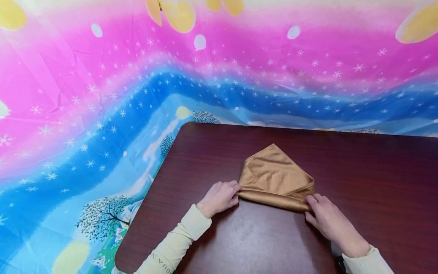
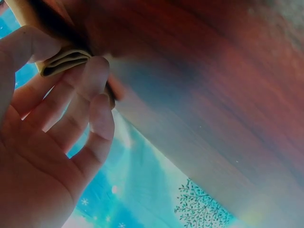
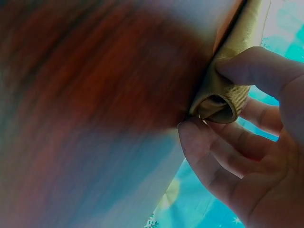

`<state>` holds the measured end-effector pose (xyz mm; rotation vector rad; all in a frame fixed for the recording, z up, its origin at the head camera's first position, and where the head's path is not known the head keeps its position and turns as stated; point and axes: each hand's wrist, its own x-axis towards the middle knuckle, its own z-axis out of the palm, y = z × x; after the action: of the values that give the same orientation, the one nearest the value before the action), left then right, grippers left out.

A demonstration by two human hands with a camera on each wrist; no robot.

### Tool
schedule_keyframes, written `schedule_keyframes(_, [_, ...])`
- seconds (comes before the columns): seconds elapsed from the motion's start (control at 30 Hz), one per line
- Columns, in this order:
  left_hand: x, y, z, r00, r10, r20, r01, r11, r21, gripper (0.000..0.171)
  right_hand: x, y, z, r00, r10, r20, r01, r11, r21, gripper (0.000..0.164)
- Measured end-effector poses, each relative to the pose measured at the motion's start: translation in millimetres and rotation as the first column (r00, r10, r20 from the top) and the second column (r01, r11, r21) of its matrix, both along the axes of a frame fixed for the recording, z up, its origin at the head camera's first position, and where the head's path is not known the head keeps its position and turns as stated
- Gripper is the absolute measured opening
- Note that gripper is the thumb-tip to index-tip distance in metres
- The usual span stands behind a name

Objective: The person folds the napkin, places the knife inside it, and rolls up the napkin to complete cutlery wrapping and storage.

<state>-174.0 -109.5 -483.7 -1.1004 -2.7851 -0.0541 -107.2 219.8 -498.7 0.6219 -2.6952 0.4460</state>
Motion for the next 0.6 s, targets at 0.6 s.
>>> schedule_keyframes(0.6, [-2.2,0.1,-1.8,0.997,-0.038,-0.072,0.037,0.999,-0.023,0.01,0.7,1.7,2.1,0.998,0.051,-0.033,-0.049,0.997,0.051,0.026])
